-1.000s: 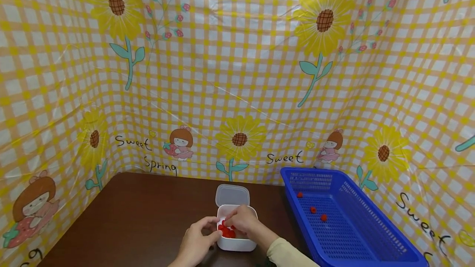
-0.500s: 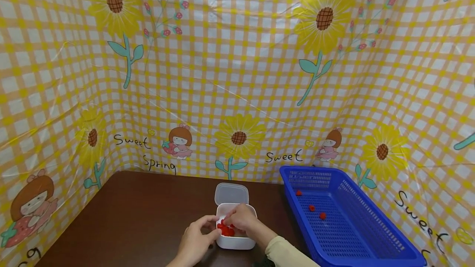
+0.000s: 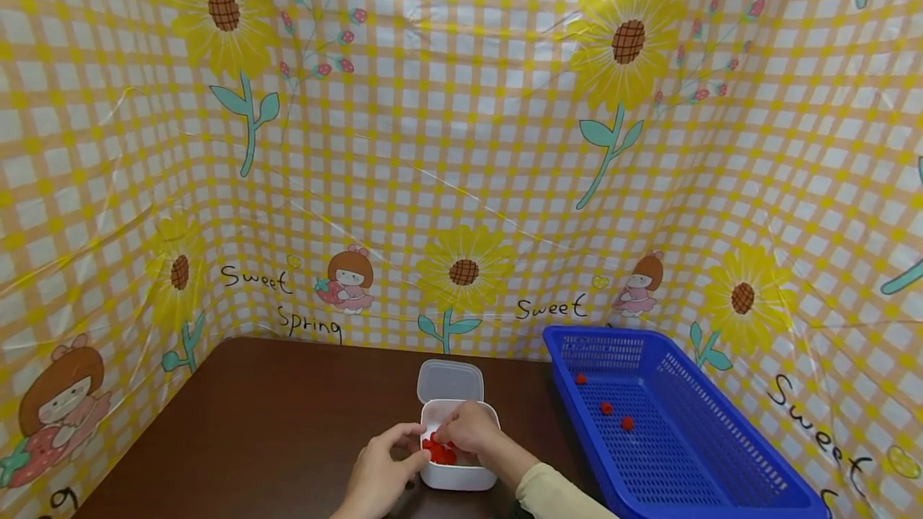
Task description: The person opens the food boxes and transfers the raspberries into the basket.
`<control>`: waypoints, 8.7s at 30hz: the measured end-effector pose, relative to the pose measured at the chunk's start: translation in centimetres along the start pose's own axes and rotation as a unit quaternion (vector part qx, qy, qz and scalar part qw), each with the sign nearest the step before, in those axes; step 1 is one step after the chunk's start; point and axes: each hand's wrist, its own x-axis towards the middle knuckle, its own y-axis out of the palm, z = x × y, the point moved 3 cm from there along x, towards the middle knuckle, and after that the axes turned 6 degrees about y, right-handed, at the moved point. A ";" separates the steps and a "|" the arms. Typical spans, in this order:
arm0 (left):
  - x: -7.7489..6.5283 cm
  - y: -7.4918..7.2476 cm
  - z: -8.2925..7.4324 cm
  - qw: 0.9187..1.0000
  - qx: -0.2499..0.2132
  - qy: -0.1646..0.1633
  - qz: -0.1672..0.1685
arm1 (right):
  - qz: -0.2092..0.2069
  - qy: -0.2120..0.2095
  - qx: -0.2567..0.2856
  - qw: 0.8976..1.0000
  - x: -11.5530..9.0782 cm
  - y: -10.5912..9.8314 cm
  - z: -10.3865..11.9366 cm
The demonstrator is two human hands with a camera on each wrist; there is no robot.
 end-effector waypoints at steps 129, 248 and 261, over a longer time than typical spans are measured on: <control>0.3 0.1 0.4 0.998 -0.023 -0.050 0.006 | -0.063 0.047 0.039 0.996 0.9 -24.7 -4.3; 0.3 0.3 0.7 0.997 -0.029 -0.071 0.011 | 0.088 0.000 -0.022 0.996 -0.1 -12.9 1.9; 0.3 0.1 0.4 0.998 -0.029 -0.046 0.007 | 0.114 0.019 -0.057 0.992 0.3 -9.9 2.5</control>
